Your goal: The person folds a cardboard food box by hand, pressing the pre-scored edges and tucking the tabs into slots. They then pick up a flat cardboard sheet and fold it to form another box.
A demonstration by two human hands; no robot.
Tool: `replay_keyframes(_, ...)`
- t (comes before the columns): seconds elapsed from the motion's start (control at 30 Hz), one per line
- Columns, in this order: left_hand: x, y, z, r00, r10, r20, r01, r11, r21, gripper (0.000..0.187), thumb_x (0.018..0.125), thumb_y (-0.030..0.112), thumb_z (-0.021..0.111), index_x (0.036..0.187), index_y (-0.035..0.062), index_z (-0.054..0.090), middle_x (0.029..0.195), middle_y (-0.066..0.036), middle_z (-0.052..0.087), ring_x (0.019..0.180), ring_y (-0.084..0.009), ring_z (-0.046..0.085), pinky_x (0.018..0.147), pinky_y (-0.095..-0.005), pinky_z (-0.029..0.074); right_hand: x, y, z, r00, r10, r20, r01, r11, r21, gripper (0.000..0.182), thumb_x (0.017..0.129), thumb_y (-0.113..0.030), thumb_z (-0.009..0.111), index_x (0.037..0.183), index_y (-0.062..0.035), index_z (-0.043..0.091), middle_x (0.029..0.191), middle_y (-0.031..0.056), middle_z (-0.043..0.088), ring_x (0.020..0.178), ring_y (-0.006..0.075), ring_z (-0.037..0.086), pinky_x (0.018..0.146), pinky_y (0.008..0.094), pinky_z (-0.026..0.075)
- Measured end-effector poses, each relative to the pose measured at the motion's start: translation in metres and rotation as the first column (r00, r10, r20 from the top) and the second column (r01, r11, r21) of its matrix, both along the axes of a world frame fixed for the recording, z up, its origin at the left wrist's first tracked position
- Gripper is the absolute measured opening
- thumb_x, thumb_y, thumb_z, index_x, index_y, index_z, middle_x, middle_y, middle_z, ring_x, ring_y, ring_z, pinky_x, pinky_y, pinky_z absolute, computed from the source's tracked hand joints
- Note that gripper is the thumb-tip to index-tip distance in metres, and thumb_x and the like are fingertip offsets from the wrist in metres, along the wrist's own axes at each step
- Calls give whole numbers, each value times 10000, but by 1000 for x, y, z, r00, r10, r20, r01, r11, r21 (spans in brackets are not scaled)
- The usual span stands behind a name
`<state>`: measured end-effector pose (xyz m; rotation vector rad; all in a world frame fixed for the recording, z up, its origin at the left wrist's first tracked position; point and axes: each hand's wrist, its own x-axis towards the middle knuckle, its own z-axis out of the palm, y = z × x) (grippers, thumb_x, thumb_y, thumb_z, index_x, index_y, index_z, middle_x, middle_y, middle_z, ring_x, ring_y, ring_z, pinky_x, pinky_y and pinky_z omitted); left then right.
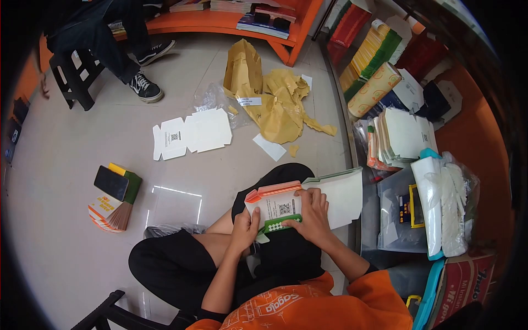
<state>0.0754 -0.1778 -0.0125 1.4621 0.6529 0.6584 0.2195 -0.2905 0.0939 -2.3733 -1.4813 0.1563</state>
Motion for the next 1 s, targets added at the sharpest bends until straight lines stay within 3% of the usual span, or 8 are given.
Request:
replay_keyframes(0.07, -1, -2, -2, 999, 12, 40, -9, 998, -63, 305, 952, 205, 533, 1151, -25, 550, 930, -134, 678, 829, -167, 650, 743, -300, 499, 0, 5, -7, 996, -67, 52, 69, 997, -27, 802, 557, -341, 875, 1200, -101, 461, 1096, 108, 402, 1006, 306, 405, 824, 434, 334)
replay_keyframes(0.2, 8, -2, 14, 992, 2, 128, 23, 982, -188, 347, 833, 67, 686, 1141, -26, 556, 1011, -96, 668, 895, -158, 641, 799, -291, 504, 7, 6, -6, 994, -98, -43, 98, 995, -19, 867, 547, -343, 884, 1241, -99, 425, 1123, 127, 404, 1065, 334, 409, 867, 454, 334)
replay_keyframes(0.3, 10, -1, 18, 991, -11, 131, 47, 959, -280, 428, 762, -11, 737, 1143, -40, 545, 1043, -118, 661, 953, -171, 636, 840, -288, 506, 27, -11, -7, 984, 132, -124, -122, 989, 79, 887, 551, -368, 880, 1243, -82, 404, 1166, 159, 401, 1126, 360, 404, 963, 458, 327)
replay_keyframes(0.43, 9, 0, 16, 991, 13, 130, 24, 960, -278, 416, 774, 2, 732, 1142, -44, 544, 1061, -128, 655, 963, -178, 635, 840, -293, 508, 41, -47, 16, 913, 346, -215, -353, 935, 5, 746, 675, -301, 810, 1260, -99, 393, 1307, 163, 381, 1243, 364, 388, 1033, 446, 354)
replay_keyframes(0.47, 9, 1, 17, 992, 5, 127, 31, 961, -274, 413, 776, 2, 731, 1141, -45, 544, 1063, -128, 655, 964, -179, 635, 840, -294, 508, 37, -54, 24, 924, 331, -190, -351, 932, -85, 616, 714, -177, 751, 1235, -99, 432, 1359, 146, 384, 1280, 340, 384, 1051, 435, 352)
replay_keyframes(0.67, 2, 5, 24, 986, -2, 165, 54, 948, -312, 389, 773, -24, 719, 1119, -54, 543, 1034, -131, 659, 925, -189, 648, 820, -304, 528, 32, -67, 6, 906, 418, 75, -414, 908, -58, 438, 677, -49, 680, 1096, -46, 553, 1309, 129, 473, 1274, 295, 438, 1019, 408, 407)
replay_keyframes(0.87, -16, 17, 36, 996, -9, 94, 40, 943, -330, 366, 774, -47, 709, 1107, -54, 556, 1025, -114, 664, 925, -171, 642, 808, -284, 524, 23, -62, -4, 906, 407, 117, -420, 897, 136, 317, 678, -11, 660, 988, -2, 594, 1143, 111, 582, 1212, 274, 506, 951, 358, 469)
replay_keyframes(1.0, -21, 19, 48, 997, -33, 74, 54, 953, -299, 335, 783, -49, 698, 1092, -50, 569, 1018, -109, 666, 921, -161, 640, 806, -280, 522, 35, -52, -4, 869, 480, 118, -492, 863, 116, 307, 695, -141, 747, 946, -20, 618, 1064, 116, 598, 1064, 274, 582, 866, 352, 503)
